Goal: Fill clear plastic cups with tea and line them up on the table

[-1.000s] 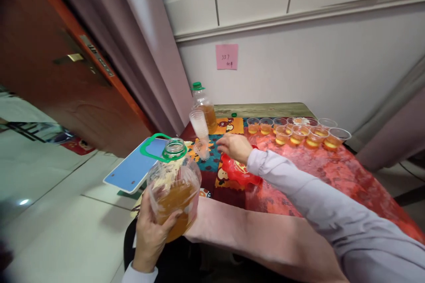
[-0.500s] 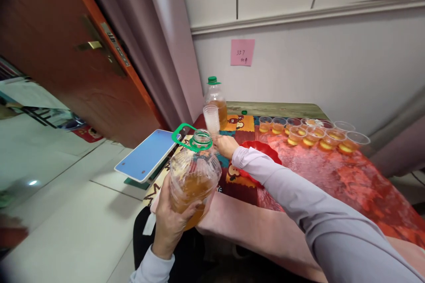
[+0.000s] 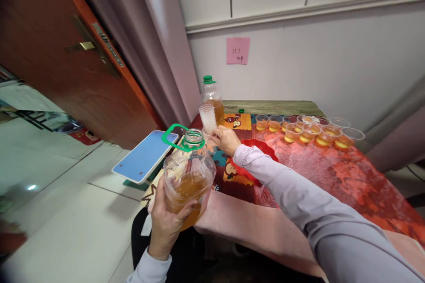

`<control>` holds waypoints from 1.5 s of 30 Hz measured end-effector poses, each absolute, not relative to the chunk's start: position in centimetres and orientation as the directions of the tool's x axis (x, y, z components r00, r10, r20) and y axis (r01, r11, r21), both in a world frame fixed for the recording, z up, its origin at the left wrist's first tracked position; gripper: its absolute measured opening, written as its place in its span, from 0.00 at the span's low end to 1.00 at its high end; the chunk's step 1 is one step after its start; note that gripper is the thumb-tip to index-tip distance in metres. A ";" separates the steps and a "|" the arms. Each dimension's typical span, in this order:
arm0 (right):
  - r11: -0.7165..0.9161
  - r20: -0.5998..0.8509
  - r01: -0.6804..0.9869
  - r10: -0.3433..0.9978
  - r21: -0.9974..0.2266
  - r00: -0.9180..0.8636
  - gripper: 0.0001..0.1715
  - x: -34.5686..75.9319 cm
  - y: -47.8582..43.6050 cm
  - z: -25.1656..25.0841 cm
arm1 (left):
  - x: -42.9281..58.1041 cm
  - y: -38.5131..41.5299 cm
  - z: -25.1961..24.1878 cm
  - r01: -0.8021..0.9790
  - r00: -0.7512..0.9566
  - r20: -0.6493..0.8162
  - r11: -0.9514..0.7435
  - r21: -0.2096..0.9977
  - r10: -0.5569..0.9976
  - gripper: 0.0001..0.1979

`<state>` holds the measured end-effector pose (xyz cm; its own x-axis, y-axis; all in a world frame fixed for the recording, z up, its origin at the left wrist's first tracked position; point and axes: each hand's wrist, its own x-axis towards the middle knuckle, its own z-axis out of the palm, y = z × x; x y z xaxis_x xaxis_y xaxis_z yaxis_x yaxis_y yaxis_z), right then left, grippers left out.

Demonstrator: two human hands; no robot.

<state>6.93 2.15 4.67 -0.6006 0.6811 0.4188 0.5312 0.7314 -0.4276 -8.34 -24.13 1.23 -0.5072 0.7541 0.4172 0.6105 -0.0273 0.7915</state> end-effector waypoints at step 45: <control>0.027 0.228 -0.340 0.791 -0.940 -0.567 0.50 9.2 -13.1 -3.3 | -9.3 -19.4 7.8 0.815 -0.268 0.262 0.074 0.575 0.927 0.52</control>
